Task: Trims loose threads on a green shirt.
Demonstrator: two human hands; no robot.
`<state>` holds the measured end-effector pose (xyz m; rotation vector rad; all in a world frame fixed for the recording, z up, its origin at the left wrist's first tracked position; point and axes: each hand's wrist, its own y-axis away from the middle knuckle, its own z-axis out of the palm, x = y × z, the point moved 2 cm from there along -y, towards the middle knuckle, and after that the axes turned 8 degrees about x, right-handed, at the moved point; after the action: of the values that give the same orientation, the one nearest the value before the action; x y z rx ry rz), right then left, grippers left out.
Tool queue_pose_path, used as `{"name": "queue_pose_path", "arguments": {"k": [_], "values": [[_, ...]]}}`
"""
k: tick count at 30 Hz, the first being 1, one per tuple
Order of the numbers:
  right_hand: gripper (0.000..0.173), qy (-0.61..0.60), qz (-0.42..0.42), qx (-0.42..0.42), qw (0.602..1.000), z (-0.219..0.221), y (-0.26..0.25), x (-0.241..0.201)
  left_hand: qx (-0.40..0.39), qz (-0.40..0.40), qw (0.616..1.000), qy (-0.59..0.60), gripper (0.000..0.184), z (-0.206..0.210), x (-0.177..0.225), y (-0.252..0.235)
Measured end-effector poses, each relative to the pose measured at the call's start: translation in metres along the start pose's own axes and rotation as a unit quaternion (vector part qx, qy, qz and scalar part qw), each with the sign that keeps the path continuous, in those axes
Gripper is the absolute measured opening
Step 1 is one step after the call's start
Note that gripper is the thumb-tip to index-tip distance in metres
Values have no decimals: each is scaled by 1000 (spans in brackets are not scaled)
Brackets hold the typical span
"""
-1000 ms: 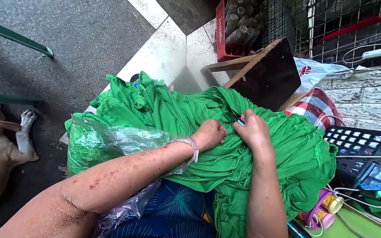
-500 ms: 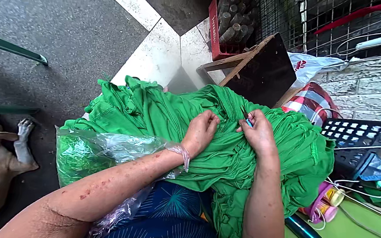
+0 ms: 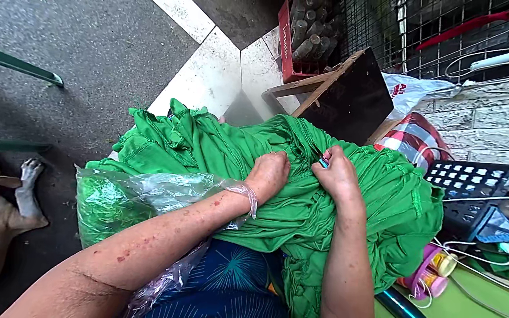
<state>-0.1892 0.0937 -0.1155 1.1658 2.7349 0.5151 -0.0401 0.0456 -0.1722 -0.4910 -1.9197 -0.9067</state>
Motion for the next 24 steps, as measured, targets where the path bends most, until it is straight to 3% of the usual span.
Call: {"name": "queue_pose_path", "arguments": {"k": [10,13,16,17,21,24], "values": [[24,-105,26,20,994,-6,2,14,14,-25,999,46,24,-2,-16,-1],[26,-95,15,22,995,-3,1,13,33,65,997,29,22,4,-13,6],[55,-48,-19,17,999,-1,1,6,73,147,986,20,18,11,-11,10],[57,-18,-29,7,999,-1,2,3,85,169,982,21,17,13,-11,11],[33,45,-43,-27,998,1,4,-1,124,235,964,15,14,17,-13,11],[32,22,-36,-27,999,-2,5,4,150,266,952,-4,15,10,-8,6]]}}
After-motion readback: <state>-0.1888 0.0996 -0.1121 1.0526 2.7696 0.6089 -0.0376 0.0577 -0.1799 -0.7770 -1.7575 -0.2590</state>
